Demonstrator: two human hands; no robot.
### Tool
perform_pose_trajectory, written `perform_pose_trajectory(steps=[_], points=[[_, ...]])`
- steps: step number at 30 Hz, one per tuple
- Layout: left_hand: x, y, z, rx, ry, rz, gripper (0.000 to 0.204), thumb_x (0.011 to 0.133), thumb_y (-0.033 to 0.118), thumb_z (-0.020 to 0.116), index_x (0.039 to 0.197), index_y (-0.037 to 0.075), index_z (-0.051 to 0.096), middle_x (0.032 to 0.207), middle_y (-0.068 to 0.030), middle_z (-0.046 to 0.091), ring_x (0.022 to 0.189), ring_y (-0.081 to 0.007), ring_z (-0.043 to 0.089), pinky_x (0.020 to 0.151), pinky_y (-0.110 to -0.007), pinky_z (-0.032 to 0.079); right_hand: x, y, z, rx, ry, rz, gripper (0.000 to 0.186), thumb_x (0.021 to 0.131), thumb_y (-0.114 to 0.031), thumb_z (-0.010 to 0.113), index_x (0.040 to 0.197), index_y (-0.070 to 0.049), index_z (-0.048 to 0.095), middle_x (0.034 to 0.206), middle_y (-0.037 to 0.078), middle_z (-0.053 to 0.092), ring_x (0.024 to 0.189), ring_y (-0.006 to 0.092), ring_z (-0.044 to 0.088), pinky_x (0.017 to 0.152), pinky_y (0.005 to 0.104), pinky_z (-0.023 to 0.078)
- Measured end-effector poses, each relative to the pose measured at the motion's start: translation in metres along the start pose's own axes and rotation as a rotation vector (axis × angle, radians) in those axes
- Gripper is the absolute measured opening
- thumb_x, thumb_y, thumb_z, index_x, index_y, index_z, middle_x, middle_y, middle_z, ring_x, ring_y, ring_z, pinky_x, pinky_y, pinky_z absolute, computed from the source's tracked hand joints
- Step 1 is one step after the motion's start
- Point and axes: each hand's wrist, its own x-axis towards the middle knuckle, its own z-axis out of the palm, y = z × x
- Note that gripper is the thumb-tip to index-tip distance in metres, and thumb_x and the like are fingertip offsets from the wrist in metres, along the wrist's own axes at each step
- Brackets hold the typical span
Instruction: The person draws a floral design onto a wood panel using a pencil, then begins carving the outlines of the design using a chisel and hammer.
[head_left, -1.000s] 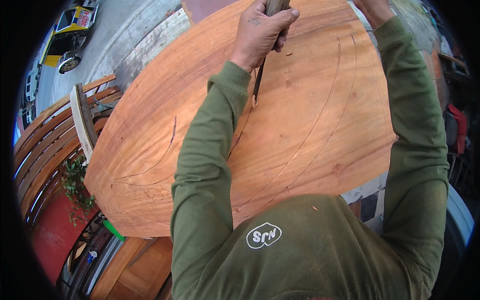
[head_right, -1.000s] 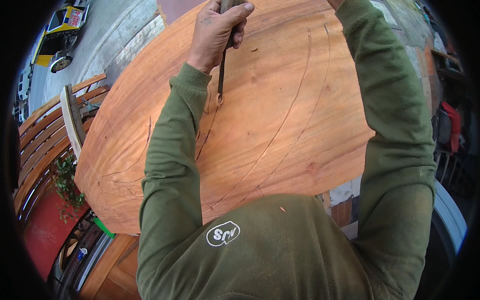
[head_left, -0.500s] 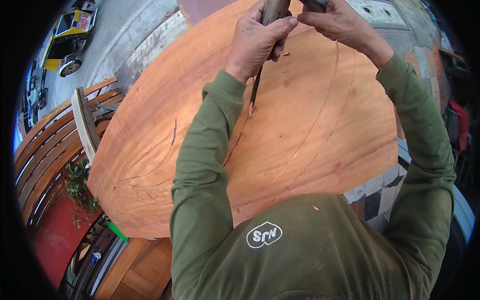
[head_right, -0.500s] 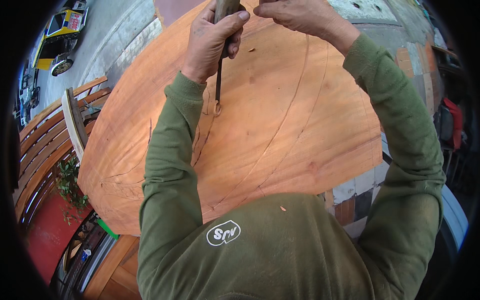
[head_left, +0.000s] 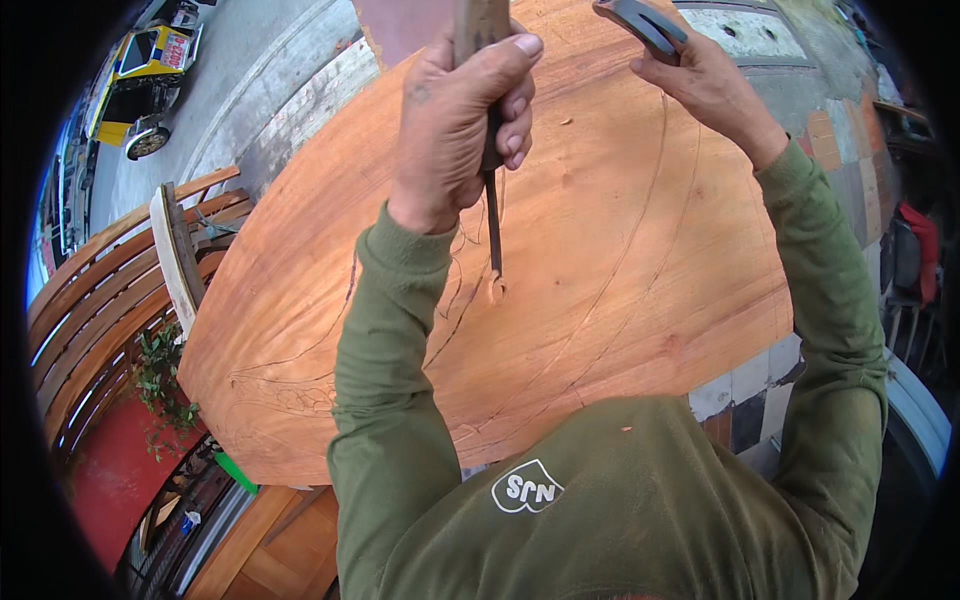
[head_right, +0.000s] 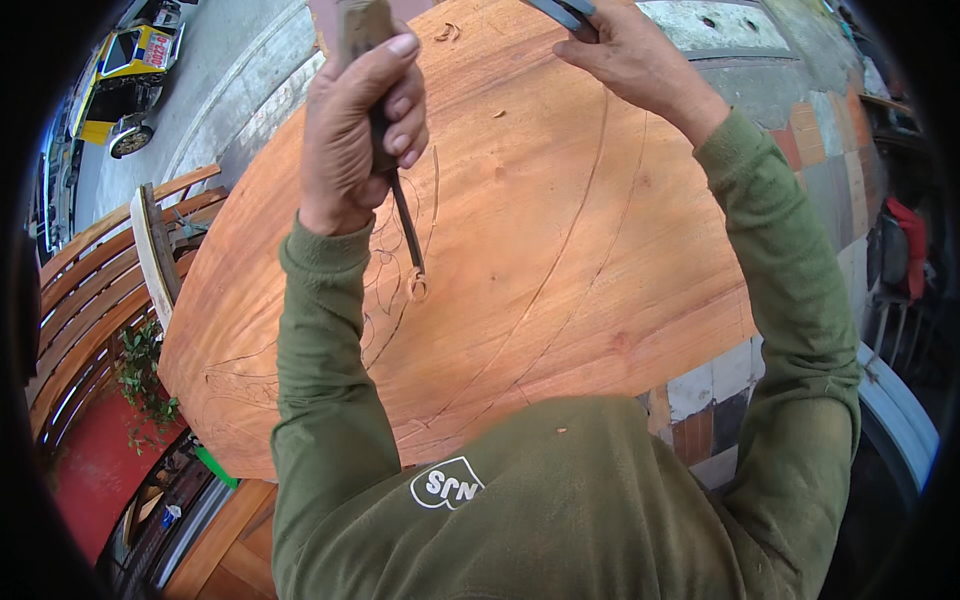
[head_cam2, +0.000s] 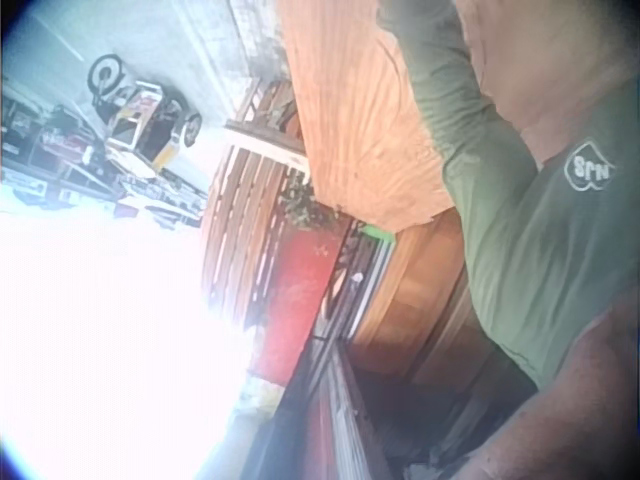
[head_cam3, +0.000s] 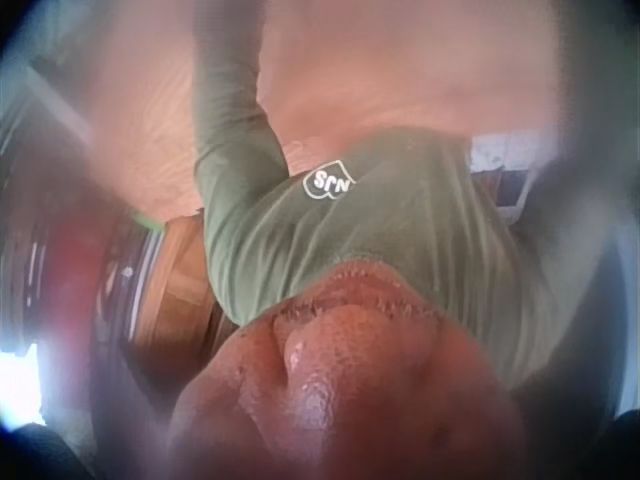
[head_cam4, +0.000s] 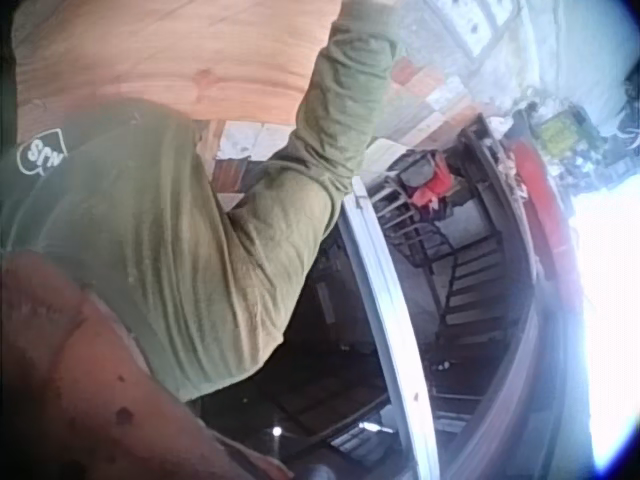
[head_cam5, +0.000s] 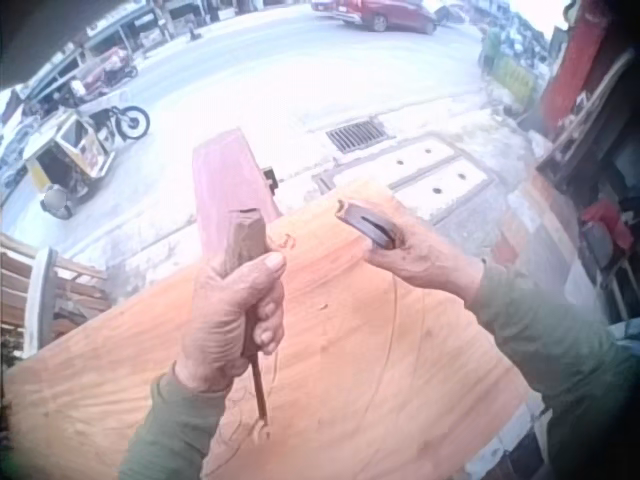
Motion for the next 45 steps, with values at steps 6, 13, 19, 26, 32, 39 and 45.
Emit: perform_pose_trajectory(steps=[6, 13, 19, 26, 32, 39, 45], points=[[-0.11, 0.064, -0.028, -0.054, 0.03, 0.308, 0.03, 0.103, 0.018, 0.056, 0.124, 0.001, 0.043, 0.063, 0.0004, 0.043, 0.039, -0.0065, 0.036, 0.034, -0.022, 0.039, -0.129, -0.043, -0.015, 0.268, 0.099, 0.554, 0.047, 0.098, -0.01, 0.07, 0.144, -0.007, 0.059, 0.101, 0.003, 0.071, 0.07, 0.0103, 0.061, 0.061, 0.0259, 0.05], [-0.222, -0.03, -0.045, 0.315, 0.698, -0.227, 0.031, 0.094, 0.014, 0.076, 0.117, 0.001, 0.059, 0.07, 0.0031, 0.055, 0.05, -0.0057, 0.046, 0.046, -0.021, 0.035, -0.237, -0.118, -0.009, -0.13, -0.154, 0.625, 0.079, 0.084, -0.003, 0.079, 0.157, -0.018, 0.051, 0.094, 0.007, 0.071, 0.07, 0.0156, 0.065, 0.065, 0.0315, 0.053], [-0.297, -0.091, -0.017, 0.819, 0.727, -0.129, 0.041, 0.093, 0.02, 0.077, 0.126, 0.004, 0.059, 0.08, -0.0108, 0.066, 0.062, -0.0193, 0.056, 0.061, -0.034, 0.048, -0.265, -0.131, -0.011, -0.369, -0.189, 0.387, 0.071, 0.081, -0.017, 0.085, 0.147, -0.016, 0.059, 0.098, 0.007, 0.065, 0.089, 0.0244, 0.065, 0.076, 0.0372, 0.052], [-0.358, -0.106, 0.008, 1.138, 0.624, -0.062, 0.066, 0.088, 0.024, 0.082, 0.148, 0.013, 0.057, 0.099, -0.0149, 0.07, 0.076, -0.0301, 0.067, 0.069, -0.04, 0.054, -0.298, -0.11, -0.01, -0.487, 0.02, 0.152, 0.059, 0.083, -0.023, 0.084, 0.138, -0.014, 0.066, 0.121, 0.012, 0.065, 0.114, 0.0314, 0.061, 0.097, 0.045, 0.047], [-0.394, -0.13, 0.002, 1.454, 0.667, 0.063, 0.075, 0.085, 0.024, 0.083, 0.154, 0.026, 0.053, 0.094, -0.0085, 0.059, 0.086, -0.0297, 0.06, 0.074, -0.044, 0.052, -0.324, -0.091, -0.003, -0.474, 0.212, 0.133, 0.051, 0.089, -0.026, 0.081, 0.135, -0.011, 0.068, 0.129, 0.014, 0.064, 0.123, 0.0337, 0.059, 0.106, 0.0478, 0.043], [-0.415, -0.174, 0.007, 1.666, 0.94, 0.21, 0.071, 0.085, 0.03, 0.083, 0.151, 0.024, 0.058, 0.104, -0.0066, 0.063, 0.096, -0.0296, 0.058, 0.092, -0.046, 0.047, -0.334, -0.076, 0.002, -0.321, 0.289, 0.057, 0.051, 0.089, -0.028, 0.081, 0.135, -0.009, 0.068, 0.126, 0.016, 0.066, 0.12, 0.0357, 0.061, 0.104, 0.0484, 0.045], [-0.412, -0.179, 0.002, 1.649, 1.009, 0.275, 0.065, 0.088, 0.045, 0.078, 0.145, 0.018, 0.062, 0.118, -0.0096, 0.064, 0.109, -0.031, 0.058, 0.101, -0.048, 0.045, -0.338, -0.072, -0.003, -0.163, 0.353, 0.098, 0.053, 0.091, -0.033, 0.081, 0.135, -0.006, 0.067, 0.125, 0.019, 0.067, 0.118, 0.0373, 0.063, 0.103, 0.0481, 0.048]])
